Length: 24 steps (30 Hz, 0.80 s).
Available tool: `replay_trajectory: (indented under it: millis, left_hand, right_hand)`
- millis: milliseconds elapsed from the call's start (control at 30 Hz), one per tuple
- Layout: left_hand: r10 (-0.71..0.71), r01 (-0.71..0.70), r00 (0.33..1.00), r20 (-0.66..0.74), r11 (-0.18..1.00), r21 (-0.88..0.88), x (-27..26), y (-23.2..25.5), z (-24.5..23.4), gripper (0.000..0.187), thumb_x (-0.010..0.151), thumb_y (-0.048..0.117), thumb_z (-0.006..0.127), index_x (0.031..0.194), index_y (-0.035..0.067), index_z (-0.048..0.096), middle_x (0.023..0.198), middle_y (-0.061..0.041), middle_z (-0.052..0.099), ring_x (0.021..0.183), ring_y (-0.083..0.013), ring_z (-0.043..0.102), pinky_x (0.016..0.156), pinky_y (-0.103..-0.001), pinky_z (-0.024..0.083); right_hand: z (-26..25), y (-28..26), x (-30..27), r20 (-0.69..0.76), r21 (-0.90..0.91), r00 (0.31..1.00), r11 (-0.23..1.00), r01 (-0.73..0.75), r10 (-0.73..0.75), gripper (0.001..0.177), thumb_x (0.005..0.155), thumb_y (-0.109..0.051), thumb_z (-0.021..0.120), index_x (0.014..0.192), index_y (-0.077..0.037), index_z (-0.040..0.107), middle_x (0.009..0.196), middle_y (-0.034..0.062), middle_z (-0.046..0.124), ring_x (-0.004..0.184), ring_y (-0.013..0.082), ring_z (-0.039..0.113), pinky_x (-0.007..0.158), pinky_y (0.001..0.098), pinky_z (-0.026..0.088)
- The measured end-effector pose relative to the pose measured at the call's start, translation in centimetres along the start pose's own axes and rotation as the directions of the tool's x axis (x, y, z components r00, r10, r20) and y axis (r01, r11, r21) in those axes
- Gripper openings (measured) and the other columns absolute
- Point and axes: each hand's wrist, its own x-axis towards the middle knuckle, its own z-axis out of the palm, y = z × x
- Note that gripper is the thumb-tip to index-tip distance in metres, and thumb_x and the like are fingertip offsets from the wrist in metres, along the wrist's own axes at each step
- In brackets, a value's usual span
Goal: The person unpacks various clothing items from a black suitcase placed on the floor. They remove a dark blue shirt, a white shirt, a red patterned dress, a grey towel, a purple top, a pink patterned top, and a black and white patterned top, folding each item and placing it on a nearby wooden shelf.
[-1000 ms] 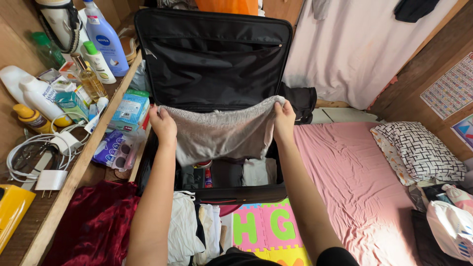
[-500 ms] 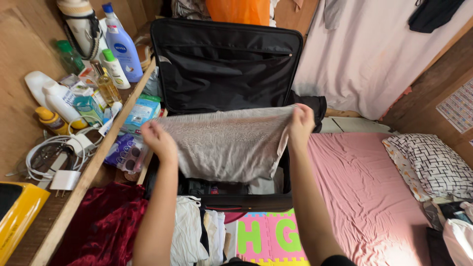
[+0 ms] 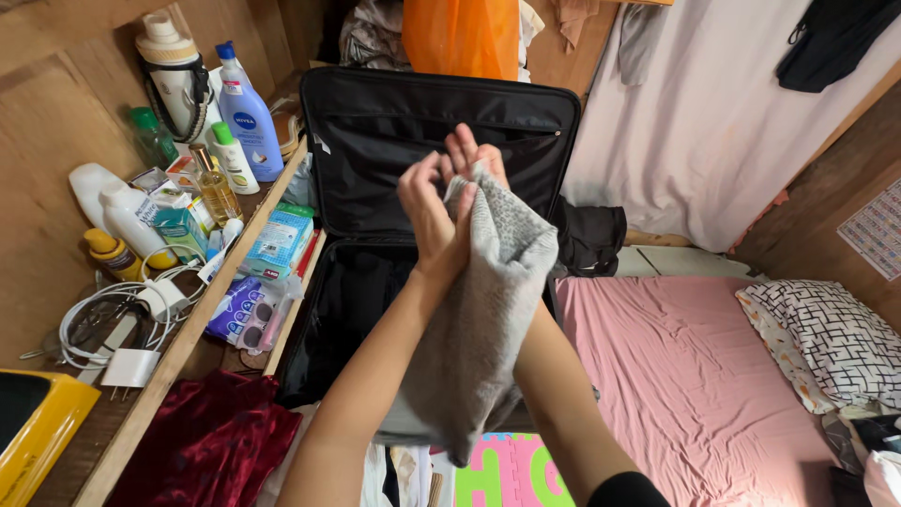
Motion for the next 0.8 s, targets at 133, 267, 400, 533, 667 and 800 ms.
replay_trajectory:
  millis: [133, 267, 400, 533, 667, 800]
  left_hand:
    - [-0.054, 0.040, 0.995, 0.089, 0.989, 0.145, -1.8, -0.9, -0.1, 0.033, 0.107, 0.037, 0.051, 0.103, 0.005, 0.063, 0.103, -0.015, 0.067, 0.105, -0.0352, 0.059, 0.096, -0.049, 0.045]
    - [-0.459, 0.462, 0.876, 0.152, 0.887, 0.011, -1.9, -4.1, 0.3, 0.043, 0.107, 0.040, 0.052, 0.095, 0.000, 0.060, 0.087, -0.022, 0.069, 0.083, -0.0443, 0.067, 0.070, -0.051, 0.050]
    - [-0.464, 0.459, 0.885, 0.035, 0.883, 0.092, -1.7, -8.2, -1.1, 0.042, 0.108, 0.037, 0.050, 0.094, -0.001, 0.061, 0.084, -0.024, 0.069, 0.080, -0.0455, 0.068, 0.069, -0.051, 0.051]
    - [-0.384, 0.358, 0.916, 0.115, 0.913, 0.197, -4.1, -12.3, -4.7, 0.041, 0.109, 0.035, 0.051, 0.101, -0.001, 0.068, 0.091, -0.027, 0.071, 0.086, -0.0480, 0.067, 0.072, -0.050, 0.052]
    - [-0.671, 0.853, 0.494, 0.553, 0.496, -0.160, -6.4, -18.5, -11.3, 0.053, 0.107, 0.047, 0.056, 0.128, -0.001, 0.067, 0.126, -0.019, 0.069, 0.118, -0.0336, 0.063, 0.099, -0.040, 0.051]
    - [-0.614, 0.908, 0.100, 0.783, -0.265, -0.324, -16.2, -22.2, -15.7, 0.104, 0.084, 0.086, 0.032, 0.146, 0.006, 0.057, 0.142, -0.015, 0.064, 0.129, -0.0308, 0.059, 0.101, -0.043, 0.049]
  right_hand:
    - [-1.5, 1.3, -2.4, -0.059, -0.213, 0.994, 0.972, -0.099, 0.088, 0.041, 0.112, -0.028, 0.057, 0.148, -0.013, 0.043, 0.160, 0.0185, 0.046, 0.145, 0.0291, 0.047, 0.123, 0.0418, 0.036]
    - [-1.6, -2.9, -7.7, -0.022, 0.440, 0.935, 0.843, -0.308, 0.353, 0.091, 0.089, -0.054, 0.075, 0.156, -0.008, 0.033, 0.155, 0.0202, 0.045, 0.140, 0.0353, 0.047, 0.118, 0.0461, 0.039]
    - [-3.9, -2.5, -12.3, -0.108, -0.615, 0.878, 0.662, -0.427, 0.466, 0.087, 0.075, -0.011, 0.084, 0.149, -0.009, 0.038, 0.144, 0.0114, 0.052, 0.131, 0.0270, 0.053, 0.111, 0.0412, 0.044]
    - [-7.5, -0.2, -14.1, -0.271, -0.704, 0.817, 0.474, -0.529, 0.509, 0.050, 0.094, -0.011, 0.066, 0.140, 0.009, 0.066, 0.130, 0.0205, 0.072, 0.119, 0.0289, 0.067, 0.105, 0.0402, 0.054]
    - [-6.3, -0.5, -12.7, -0.388, -0.147, 0.600, 0.595, -0.790, 0.700, 0.053, 0.094, -0.024, 0.068, 0.138, 0.003, 0.055, 0.128, 0.0155, 0.067, 0.115, 0.0237, 0.067, 0.099, 0.0388, 0.055]
    - [-4.3, 1.4, -11.8, -0.464, 0.087, 0.458, 0.554, -0.828, 0.758, 0.054, 0.095, -0.029, 0.067, 0.136, 0.005, 0.057, 0.124, 0.0177, 0.069, 0.109, 0.0256, 0.070, 0.095, 0.0403, 0.057]
